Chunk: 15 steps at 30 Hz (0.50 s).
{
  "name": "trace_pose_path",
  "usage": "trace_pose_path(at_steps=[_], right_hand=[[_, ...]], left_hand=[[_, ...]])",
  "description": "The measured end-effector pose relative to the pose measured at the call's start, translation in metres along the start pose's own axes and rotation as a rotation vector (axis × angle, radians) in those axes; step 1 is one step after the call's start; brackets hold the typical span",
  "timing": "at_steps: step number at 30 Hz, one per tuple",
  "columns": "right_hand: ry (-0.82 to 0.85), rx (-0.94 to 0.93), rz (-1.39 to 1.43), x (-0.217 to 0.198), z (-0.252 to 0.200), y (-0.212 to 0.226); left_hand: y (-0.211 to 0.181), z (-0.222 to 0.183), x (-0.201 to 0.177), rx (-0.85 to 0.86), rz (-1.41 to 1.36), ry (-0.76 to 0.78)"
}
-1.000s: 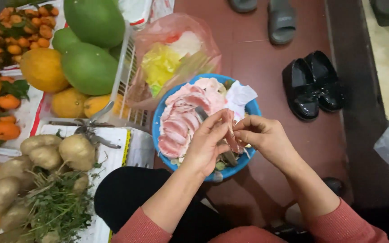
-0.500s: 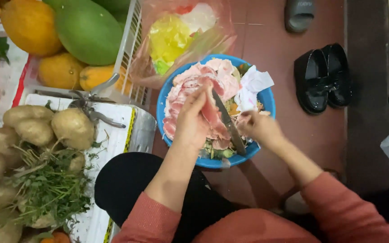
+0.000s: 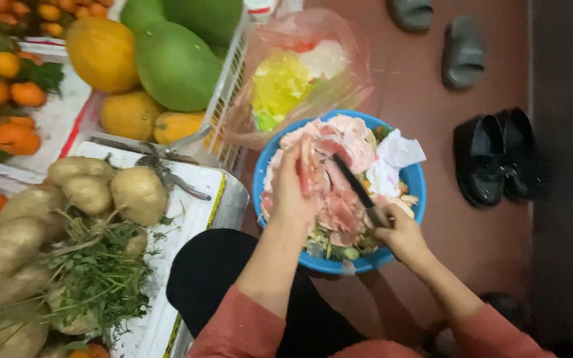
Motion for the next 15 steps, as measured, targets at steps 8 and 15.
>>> trace_pose_path(at_steps=[8, 15], right_hand=[[0.073, -0.196, 0.303, -0.090, -0.118, 0.130], [-0.016, -0.325, -0.156, -0.096, -0.130, 0.131]], left_hand=[[-0.009, -0.021, 0.037, 0.043, -0.075, 0.183], [-0.017, -0.033, 0.055, 0.164, 0.014, 0.187]])
Point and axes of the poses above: each hand's wrist, its own z-axis towards the middle knuckle, its own x-axis out of the palm, y = z × x, the point moved 8 cm from there along z, towards the middle knuckle, and after that the axes turned 2 degrees about x, right-handed, at the moved point
